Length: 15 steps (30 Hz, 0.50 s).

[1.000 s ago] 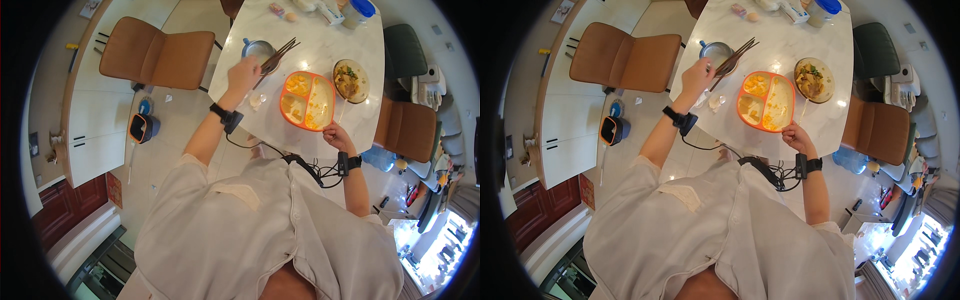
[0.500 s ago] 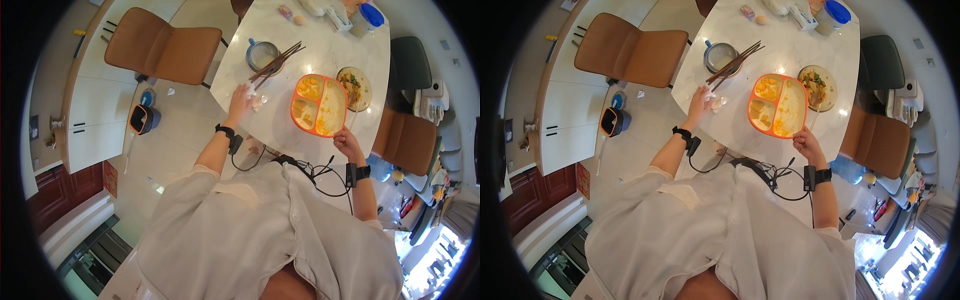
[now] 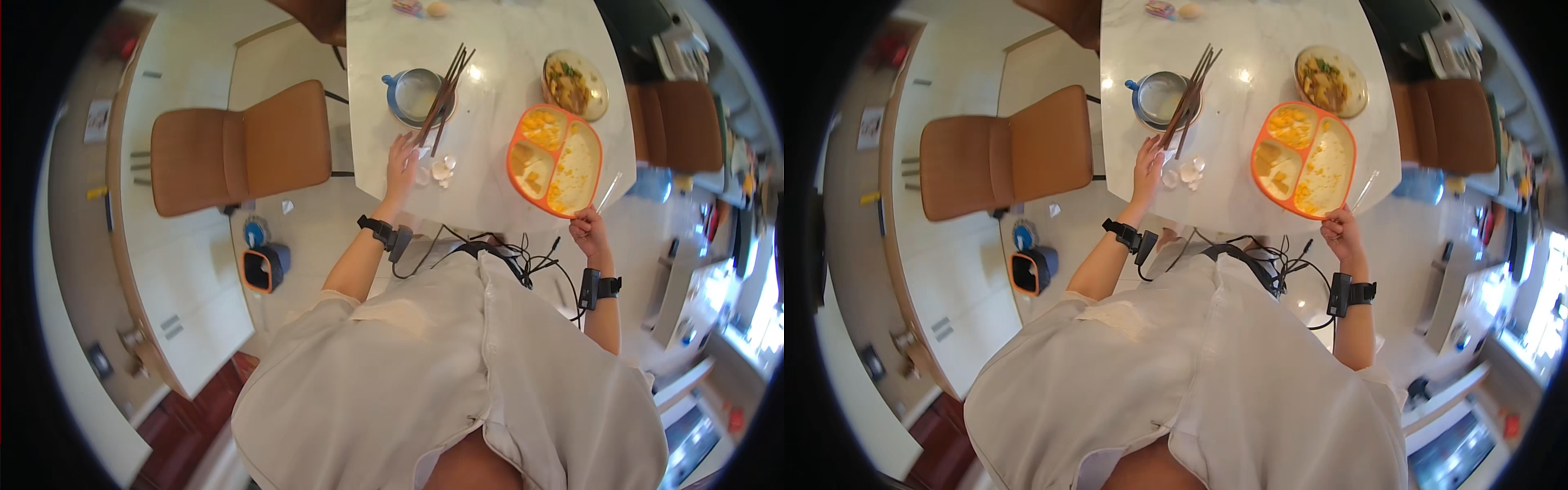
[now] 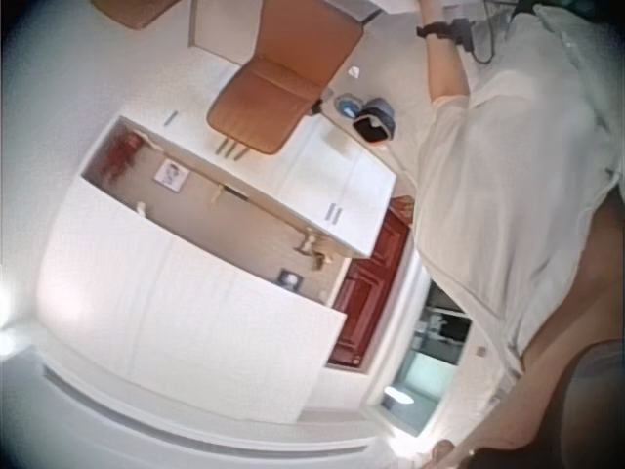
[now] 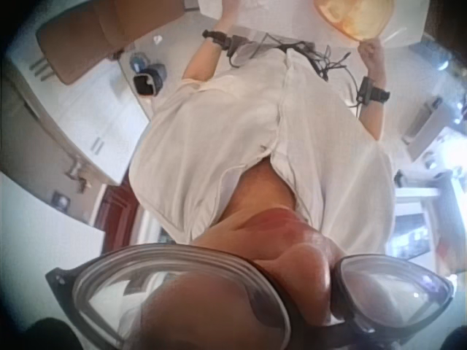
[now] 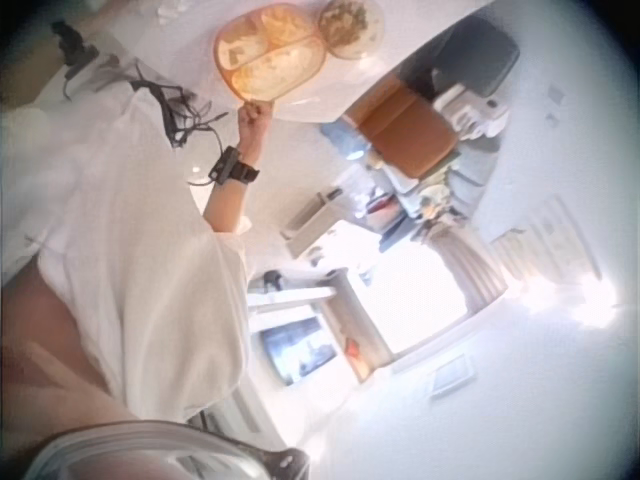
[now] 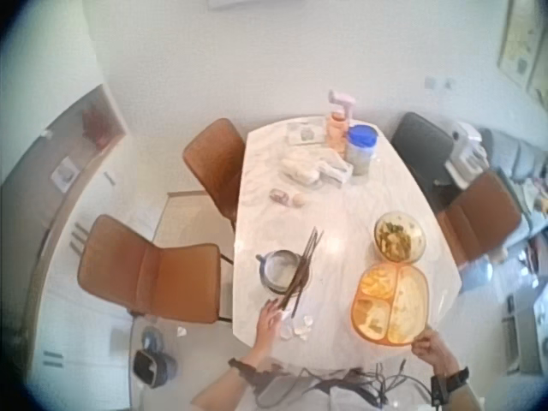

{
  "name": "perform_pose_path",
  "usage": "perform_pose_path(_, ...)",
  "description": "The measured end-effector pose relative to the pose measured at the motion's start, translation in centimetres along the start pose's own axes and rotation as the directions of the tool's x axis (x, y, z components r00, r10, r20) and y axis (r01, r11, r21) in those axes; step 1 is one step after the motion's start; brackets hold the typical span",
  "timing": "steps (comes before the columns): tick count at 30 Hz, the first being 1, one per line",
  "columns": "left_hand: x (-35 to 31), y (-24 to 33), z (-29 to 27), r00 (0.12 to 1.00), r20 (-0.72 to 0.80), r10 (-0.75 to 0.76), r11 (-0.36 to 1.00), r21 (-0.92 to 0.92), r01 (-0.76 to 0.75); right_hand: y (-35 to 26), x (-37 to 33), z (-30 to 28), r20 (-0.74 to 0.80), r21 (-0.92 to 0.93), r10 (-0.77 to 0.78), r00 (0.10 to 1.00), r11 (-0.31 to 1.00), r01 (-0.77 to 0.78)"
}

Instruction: The recorder cleans the table and the baby chair after a meal.

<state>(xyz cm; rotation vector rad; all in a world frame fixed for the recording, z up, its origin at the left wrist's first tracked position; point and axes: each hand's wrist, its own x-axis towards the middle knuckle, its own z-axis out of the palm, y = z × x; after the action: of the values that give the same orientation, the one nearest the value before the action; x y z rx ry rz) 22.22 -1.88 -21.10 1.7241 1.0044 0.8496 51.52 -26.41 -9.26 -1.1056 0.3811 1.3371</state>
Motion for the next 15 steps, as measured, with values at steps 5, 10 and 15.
perform_pose_path(5,0.8,1.4,-1.4,0.975,0.193,-0.115,0.976,-0.158,0.146,8.8,-5.6,-2.7,-0.156,0.301,-0.121,0.98,0.94,0.164)
perform_pose_path(10,0.9,1.3,-5.2,0.979,0.204,0.029,0.994,-0.105,-0.008,15.4,-11.3,-3.3,-0.305,0.206,-0.238,0.922,0.929,0.307)
perform_pose_path(15,0.3,0.1,-10.2,0.957,0.083,0.277,0.929,0.231,-0.289,20.1,-14.9,-3.7,-0.383,0.05,-0.195,0.903,0.972,0.231)
